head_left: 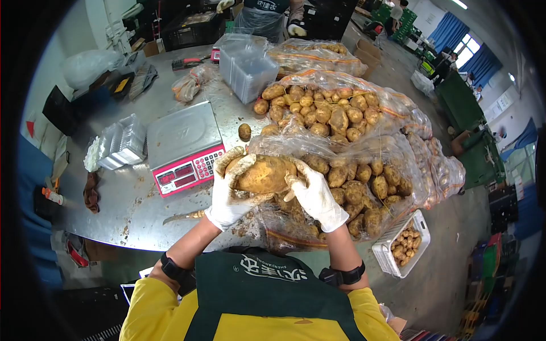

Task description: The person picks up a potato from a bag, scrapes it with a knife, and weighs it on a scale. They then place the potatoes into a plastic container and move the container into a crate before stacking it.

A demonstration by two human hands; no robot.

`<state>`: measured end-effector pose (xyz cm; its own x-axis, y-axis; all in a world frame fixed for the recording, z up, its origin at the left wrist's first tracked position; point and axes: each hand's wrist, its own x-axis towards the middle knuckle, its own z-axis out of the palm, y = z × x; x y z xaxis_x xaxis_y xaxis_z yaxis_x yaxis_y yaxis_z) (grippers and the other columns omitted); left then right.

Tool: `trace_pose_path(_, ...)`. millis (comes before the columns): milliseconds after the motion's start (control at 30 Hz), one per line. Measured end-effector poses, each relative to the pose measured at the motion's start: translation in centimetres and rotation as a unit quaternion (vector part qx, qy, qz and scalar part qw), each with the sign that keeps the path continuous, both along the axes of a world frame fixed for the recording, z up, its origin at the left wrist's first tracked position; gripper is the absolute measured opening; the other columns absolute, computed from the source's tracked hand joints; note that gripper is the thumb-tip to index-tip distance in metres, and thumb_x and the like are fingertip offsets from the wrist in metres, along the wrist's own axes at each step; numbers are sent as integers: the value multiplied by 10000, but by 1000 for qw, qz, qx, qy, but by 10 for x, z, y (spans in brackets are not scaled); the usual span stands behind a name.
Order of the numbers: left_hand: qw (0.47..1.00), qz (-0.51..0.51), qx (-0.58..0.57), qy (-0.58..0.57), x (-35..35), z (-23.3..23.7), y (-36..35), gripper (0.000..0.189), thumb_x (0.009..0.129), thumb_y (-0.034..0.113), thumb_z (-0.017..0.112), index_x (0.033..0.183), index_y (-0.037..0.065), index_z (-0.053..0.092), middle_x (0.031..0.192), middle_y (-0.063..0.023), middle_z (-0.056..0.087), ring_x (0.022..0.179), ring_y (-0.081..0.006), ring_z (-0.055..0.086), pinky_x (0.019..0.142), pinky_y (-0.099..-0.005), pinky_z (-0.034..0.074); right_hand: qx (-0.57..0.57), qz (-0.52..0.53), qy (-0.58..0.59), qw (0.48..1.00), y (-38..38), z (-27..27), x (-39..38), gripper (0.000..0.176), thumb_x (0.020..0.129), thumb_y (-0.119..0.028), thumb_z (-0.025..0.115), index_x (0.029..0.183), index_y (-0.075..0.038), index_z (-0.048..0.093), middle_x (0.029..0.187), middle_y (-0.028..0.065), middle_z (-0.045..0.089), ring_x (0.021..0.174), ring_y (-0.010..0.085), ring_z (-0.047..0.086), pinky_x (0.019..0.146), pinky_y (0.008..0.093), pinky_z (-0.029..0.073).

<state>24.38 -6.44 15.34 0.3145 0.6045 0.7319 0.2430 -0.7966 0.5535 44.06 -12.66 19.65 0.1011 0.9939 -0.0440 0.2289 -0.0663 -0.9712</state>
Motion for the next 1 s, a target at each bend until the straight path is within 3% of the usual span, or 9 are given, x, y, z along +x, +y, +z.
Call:
trace_pose_path(100,999,-14,31,26,-1,-3,1,760,572,218,898,1225,80,534,1287,-177,442,1185,-341,452,986,-451,398,67,18,-193,979,0,-9,4,362,883,-36,519,1226,78,509,877,150,673,657,174,679,573,281,526)
trace_pose_path(300,1000,-1,-6,-23,4,-5,-3,749,573,203,890,1232,110,549,1257,-178,455,1152,-364,467,982,-443,409,13,-35,80,996,2,-30,9,367,897,1,432,1247,97,484,914,153,658,773,203,689,598,271,559)
trace_pose_path(400,999,27,10,-15,5,-13,0,767,565,204,895,1234,86,538,1257,-183,450,1161,-359,461,991,-443,401,38,-8,239,970,0,-28,9,382,946,-88,457,1282,93,446,1024,159,628,822,212,679,582,281,572)
trace_pose_path(533,990,-8,137,36,3,-16,8,895,543,223,911,1302,77,460,1293,-181,419,1175,-342,456,1007,-442,387,-57,39,298,952,3,-10,4,546,925,-191,599,1330,90,363,1162,167,570,887,220,661,595,295,593)
trace_pose_path(633,988,-47,-88,-114,20,-2,-9,1058,541,250,919,1399,89,323,1324,-170,388,1211,-320,437,1044,-446,361,-19,-52,332,942,6,-32,-1,594,875,-71,648,1352,73,326,1251,159,522,983,214,629,641,316,607)
trace_pose_path(667,951,-118,-216,-187,22,3,-7,1198,536,269,926,1456,83,182,1370,-169,344,1245,-294,414,1051,-431,379,5,-55,352,934,3,-29,-1,694,794,67,680,1377,41,305,1358,138,440,1149,217,538,820,344,581)
trace_pose_path(733,850,-208,-424,-235,19,7,-1,1102,602,138,887,1458,67,198,1437,-144,305,1272,-236,407,1021,-377,428,130,-17,281,951,6,-37,-1,733,759,112,682,1383,26,309,1402,123,392,1218,224,478,918,363,527)
trace_pose_path(800,821,-239,-459,-239,17,-1,0,1022,639,66,856,1449,65,233,1437,-119,333,1269,-204,419,1008,-351,442,153,11,247,957,5,-32,0,818,704,173,685,1404,11,295,1448,108,339,1306,230,382,1055,386,412)
trace_pose_path(1000,824,-241,-459,-230,19,3,-10,873,724,34,785,1435,43,278,1389,-94,413,1258,-186,433,1033,-333,402,127,11,239,963,1,-31,6,751,786,109,655,1431,2,287,1443,110,351,1284,190,399,1059,337,386)
